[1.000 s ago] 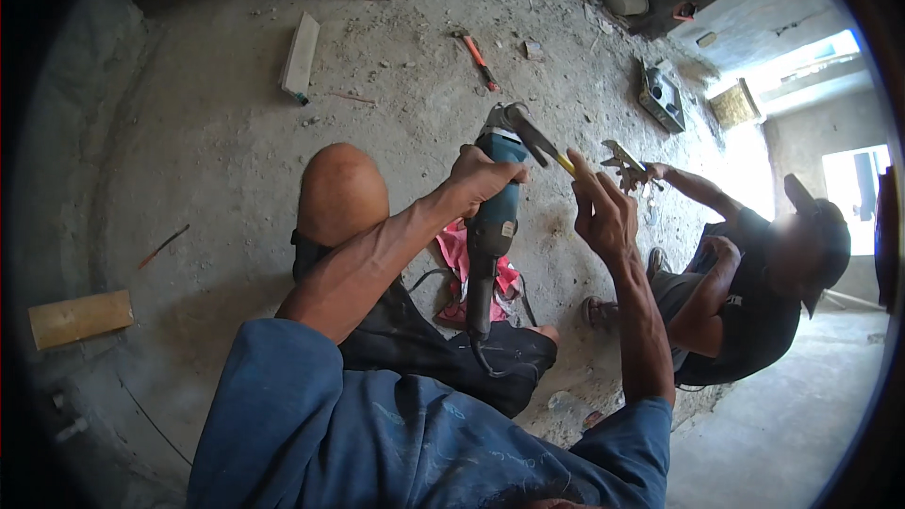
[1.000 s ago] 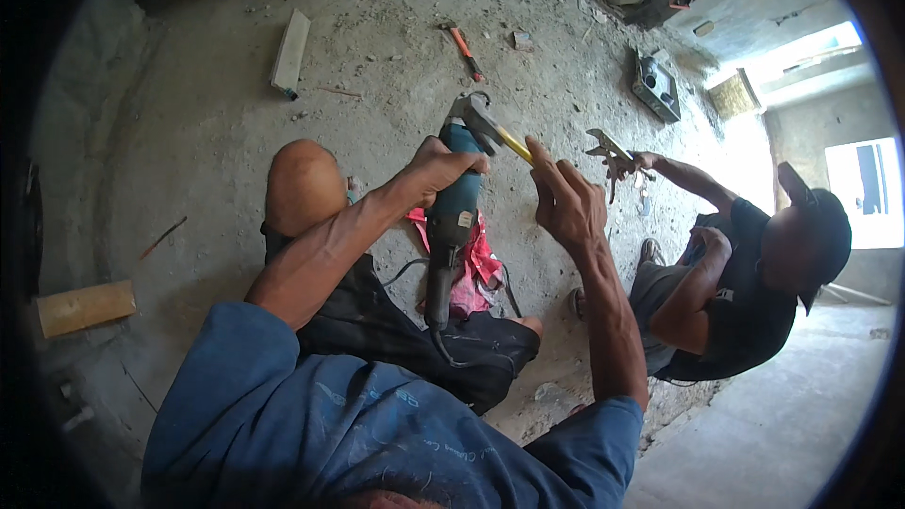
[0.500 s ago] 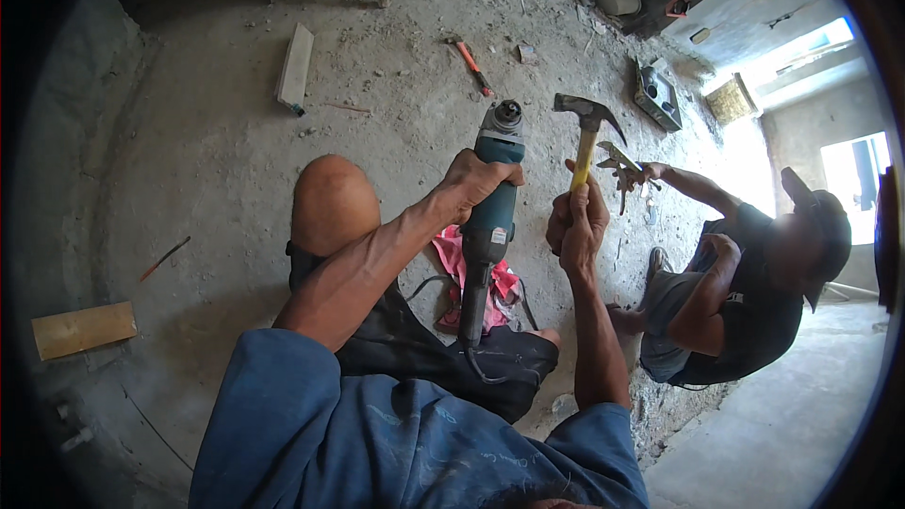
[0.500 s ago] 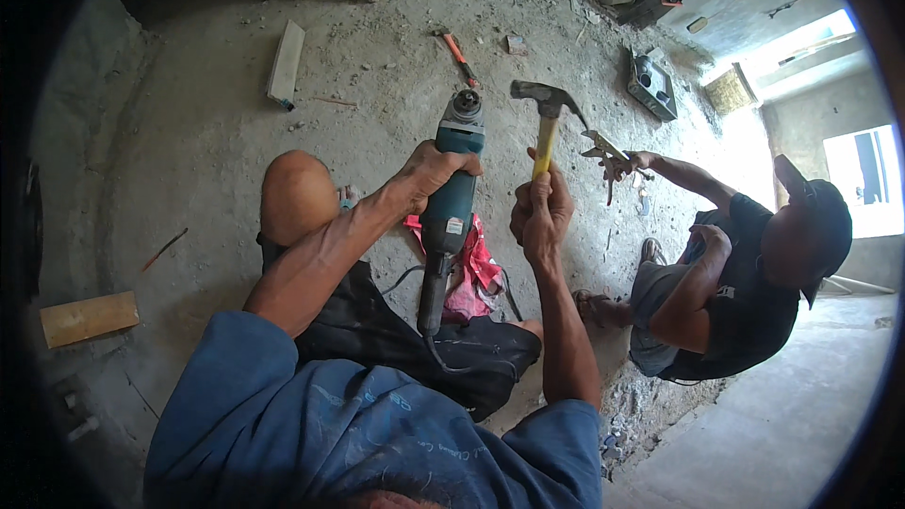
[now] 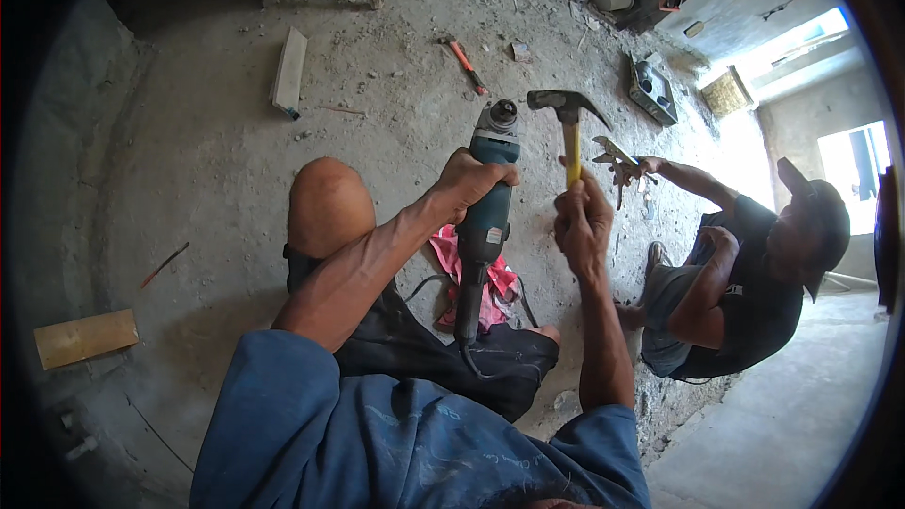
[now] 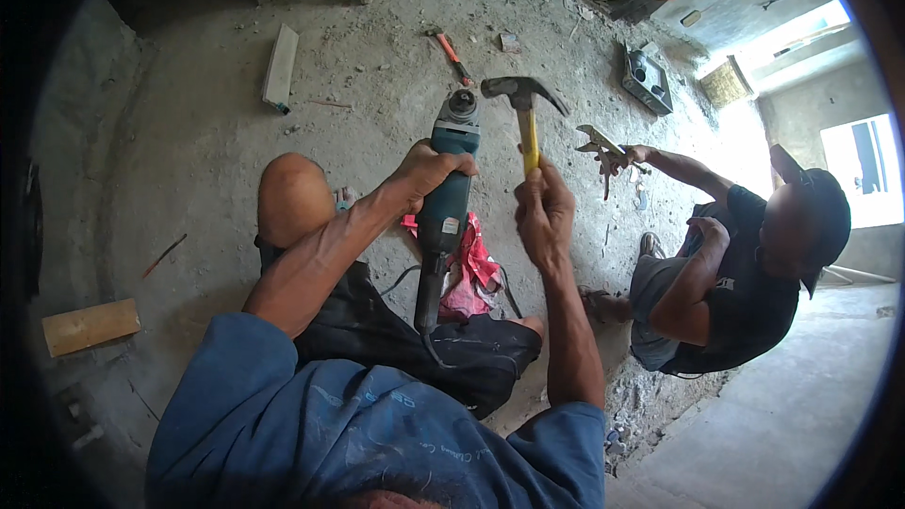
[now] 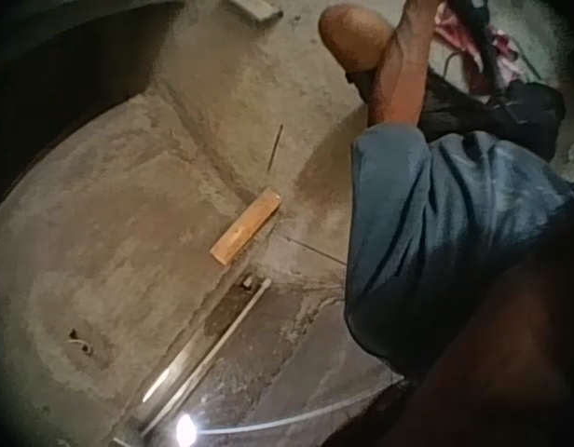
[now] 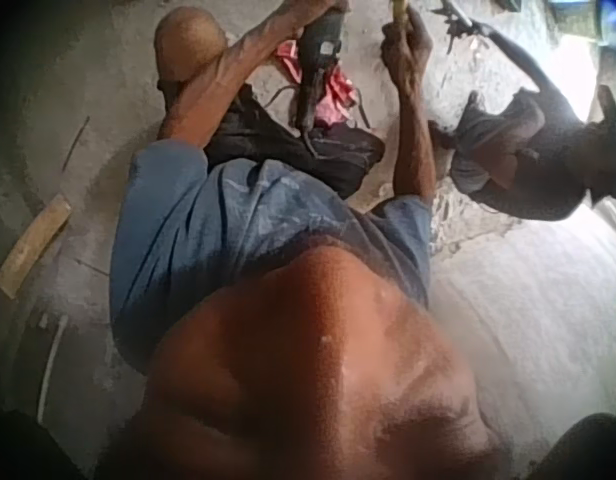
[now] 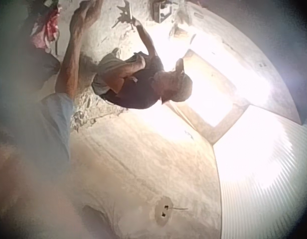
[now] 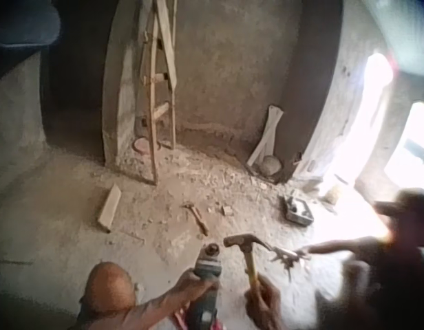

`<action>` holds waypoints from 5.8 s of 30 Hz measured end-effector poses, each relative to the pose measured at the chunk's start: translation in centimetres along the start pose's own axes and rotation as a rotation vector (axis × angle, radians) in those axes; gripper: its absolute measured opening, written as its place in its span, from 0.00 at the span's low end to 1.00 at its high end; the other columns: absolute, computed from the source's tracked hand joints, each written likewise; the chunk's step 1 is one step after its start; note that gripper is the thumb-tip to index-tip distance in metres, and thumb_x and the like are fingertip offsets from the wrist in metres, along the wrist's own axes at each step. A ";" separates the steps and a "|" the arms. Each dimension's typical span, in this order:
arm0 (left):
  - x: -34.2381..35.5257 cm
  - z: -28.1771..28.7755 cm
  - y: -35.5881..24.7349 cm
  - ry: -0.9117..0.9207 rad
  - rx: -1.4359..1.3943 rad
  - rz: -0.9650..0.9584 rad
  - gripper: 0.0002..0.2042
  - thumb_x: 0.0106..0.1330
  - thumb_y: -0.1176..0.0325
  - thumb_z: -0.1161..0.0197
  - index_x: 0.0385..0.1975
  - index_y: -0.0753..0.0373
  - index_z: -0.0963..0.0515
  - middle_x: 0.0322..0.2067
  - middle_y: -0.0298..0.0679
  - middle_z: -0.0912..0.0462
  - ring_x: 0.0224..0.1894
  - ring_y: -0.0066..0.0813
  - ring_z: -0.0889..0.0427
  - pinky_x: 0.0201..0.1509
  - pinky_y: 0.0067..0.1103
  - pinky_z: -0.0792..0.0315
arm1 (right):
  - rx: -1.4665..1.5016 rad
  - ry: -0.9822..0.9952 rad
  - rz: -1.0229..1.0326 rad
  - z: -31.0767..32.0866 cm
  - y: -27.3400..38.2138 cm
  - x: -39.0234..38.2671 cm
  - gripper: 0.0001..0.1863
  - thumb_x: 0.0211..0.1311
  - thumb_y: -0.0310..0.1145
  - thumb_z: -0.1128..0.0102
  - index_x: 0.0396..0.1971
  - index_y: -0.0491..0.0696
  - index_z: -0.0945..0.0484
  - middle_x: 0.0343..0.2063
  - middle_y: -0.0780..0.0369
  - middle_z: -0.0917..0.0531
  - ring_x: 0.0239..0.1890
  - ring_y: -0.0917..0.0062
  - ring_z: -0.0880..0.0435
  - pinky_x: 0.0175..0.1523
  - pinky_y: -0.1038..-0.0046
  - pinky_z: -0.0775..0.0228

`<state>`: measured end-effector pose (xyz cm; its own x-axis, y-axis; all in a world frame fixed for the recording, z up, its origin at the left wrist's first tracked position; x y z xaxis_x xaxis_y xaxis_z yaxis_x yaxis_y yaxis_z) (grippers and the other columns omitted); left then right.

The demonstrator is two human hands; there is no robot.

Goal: The person uses a pair of locking pliers and a hammer to loosen the locking nut on an angle grinder.

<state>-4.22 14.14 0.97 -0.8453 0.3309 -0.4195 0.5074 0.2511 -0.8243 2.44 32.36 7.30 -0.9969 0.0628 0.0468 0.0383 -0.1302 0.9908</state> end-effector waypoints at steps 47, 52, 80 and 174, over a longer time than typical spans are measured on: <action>0.7 0.7 1.4 -0.324 0.316 -0.138 0.39 0.48 0.68 0.23 0.50 0.76 0.47 0.42 0.54 0.28 0.36 0.37 0.18 0.32 0.36 0.15 | -0.188 -0.186 -0.743 13.5 -30.1 -5.3 0.24 0.72 0.47 0.55 0.52 0.45 0.22 0.23 0.57 0.21 0.20 0.72 0.22 0.25 0.69 0.29; 0.7 -1.1 0.9 -0.257 0.288 -0.132 0.41 0.49 0.67 0.23 0.51 0.78 0.48 0.42 0.54 0.27 0.36 0.38 0.17 0.33 0.35 0.15 | -0.891 -0.201 -0.330 14.4 -29.3 -2.2 0.34 0.74 0.56 0.58 0.67 0.45 0.33 0.51 0.46 0.21 0.52 0.60 0.19 0.58 0.60 0.30; 0.0 -2.5 2.0 0.825 -0.771 0.091 0.37 0.71 0.36 0.62 0.59 0.65 0.27 0.51 0.54 0.19 0.51 0.56 0.19 0.60 0.52 0.28 | -0.294 -0.030 -0.185 -4.0 -0.9 -11.5 0.51 0.50 0.29 0.28 0.75 0.47 0.45 0.36 0.55 0.14 0.35 0.72 0.13 0.45 0.70 0.21; -5.2 0.8 2.4 0.380 -0.656 0.090 0.36 0.66 0.32 0.53 0.45 0.65 0.21 0.35 0.53 0.15 0.34 0.49 0.12 0.43 0.46 0.17 | 0.138 -0.164 -0.278 1.4 -1.3 -12.5 0.14 0.78 0.41 0.50 0.52 0.47 0.32 0.31 0.61 0.14 0.20 0.88 0.26 0.24 0.82 0.33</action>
<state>1.26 12.33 0.85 -0.7401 0.6365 -0.2171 0.6679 0.6576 -0.3487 14.98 33.14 5.62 -0.9467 0.2364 -0.2189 -0.2136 0.0482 0.9757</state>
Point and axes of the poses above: each hand's wrist, its own x-axis towards the middle knuckle, its own z-axis out of the back of the hand, y = z × x, the point moved 3 cm from there along x, towards the middle knuckle
